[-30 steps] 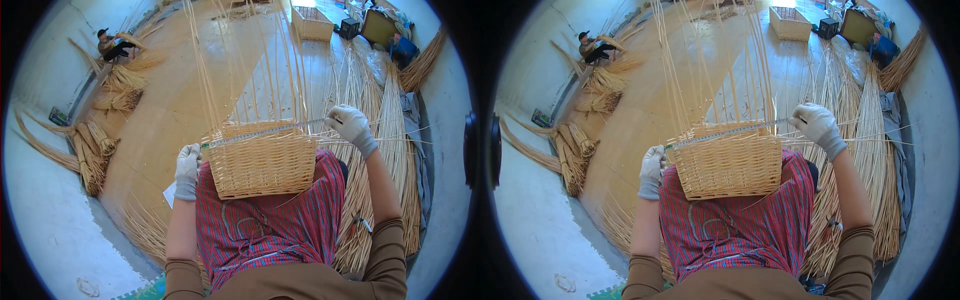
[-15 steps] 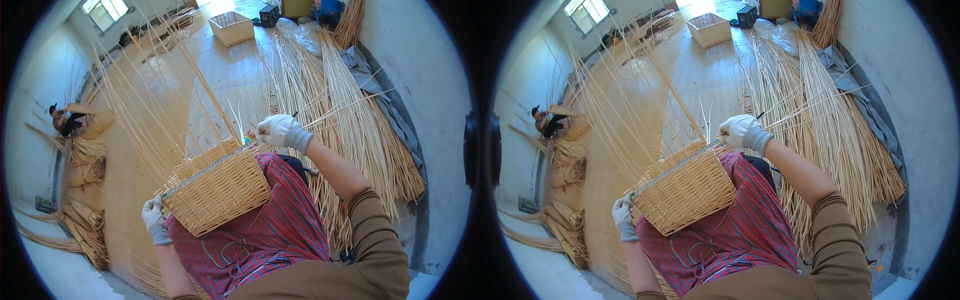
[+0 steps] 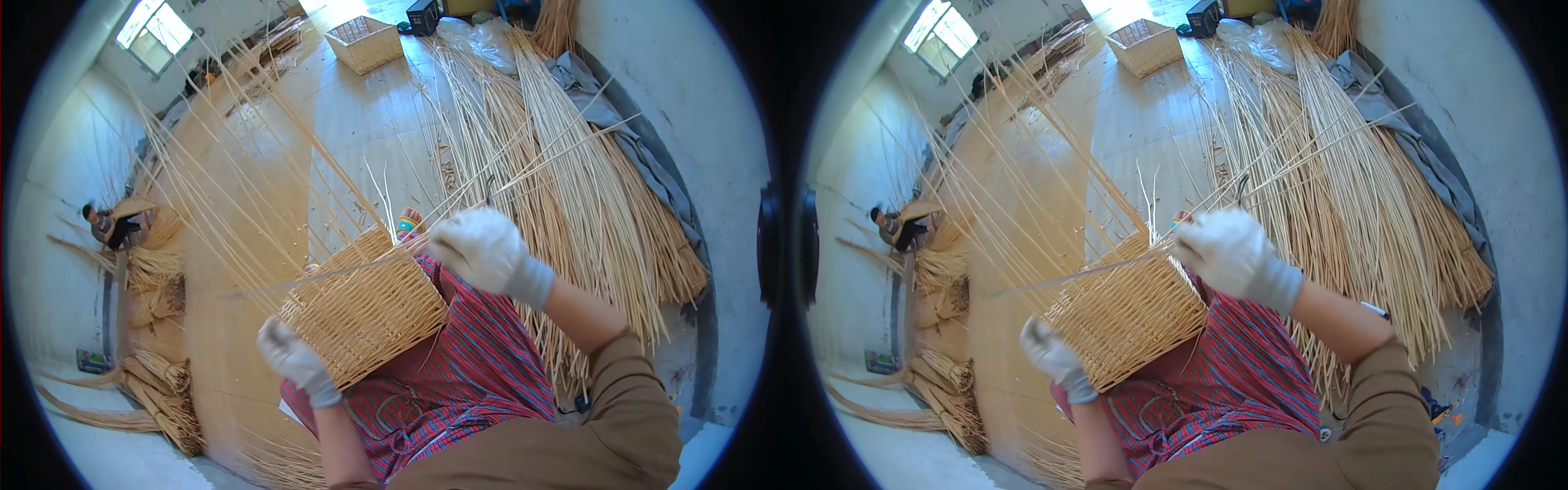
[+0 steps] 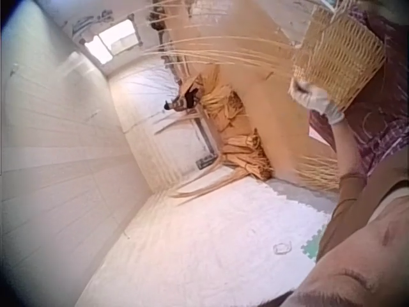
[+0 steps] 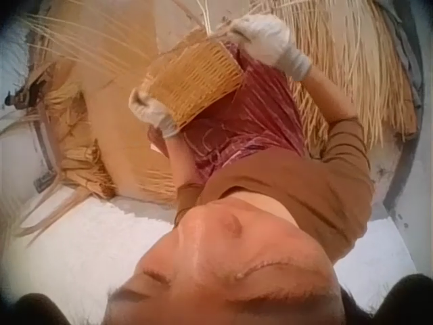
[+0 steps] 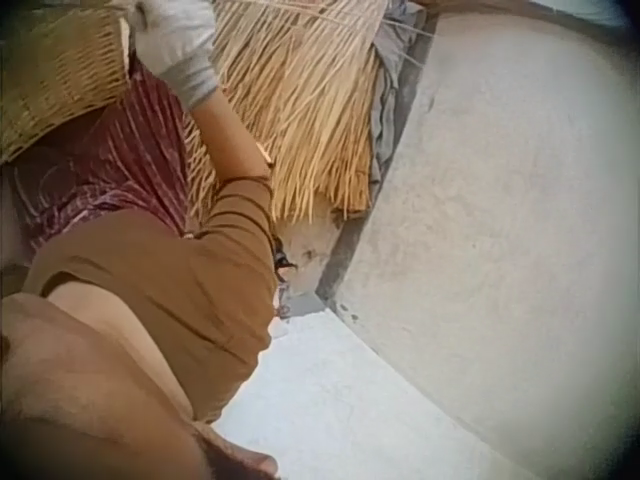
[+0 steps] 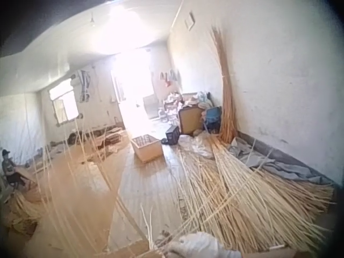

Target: The recorder is weaving a rectangular basket using long wooden strips.

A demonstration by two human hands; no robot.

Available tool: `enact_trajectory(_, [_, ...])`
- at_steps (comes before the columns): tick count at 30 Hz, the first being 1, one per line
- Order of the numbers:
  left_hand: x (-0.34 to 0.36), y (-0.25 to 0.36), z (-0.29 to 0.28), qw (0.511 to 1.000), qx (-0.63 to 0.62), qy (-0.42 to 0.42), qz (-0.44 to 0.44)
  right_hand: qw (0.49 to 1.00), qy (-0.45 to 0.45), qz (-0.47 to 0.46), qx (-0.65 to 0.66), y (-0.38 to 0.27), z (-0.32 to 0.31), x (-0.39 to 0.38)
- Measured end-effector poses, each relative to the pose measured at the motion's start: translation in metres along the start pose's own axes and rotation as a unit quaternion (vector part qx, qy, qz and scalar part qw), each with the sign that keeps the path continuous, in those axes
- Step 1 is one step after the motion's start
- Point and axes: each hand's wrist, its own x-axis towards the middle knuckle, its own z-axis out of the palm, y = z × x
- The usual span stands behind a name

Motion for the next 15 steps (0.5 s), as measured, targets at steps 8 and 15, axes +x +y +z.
enact_trajectory(8, [-0.021,0.061,0.167,0.834,0.394,-0.358,0.145,0.794,-0.56,0.199,0.126,-0.118,0.016,-0.148])
enact_trajectory(15, [0.069,0.046,0.066,0.944,0.209,-0.252,0.043,0.971,-0.141,0.131,0.145,-0.075,0.021,-0.162])
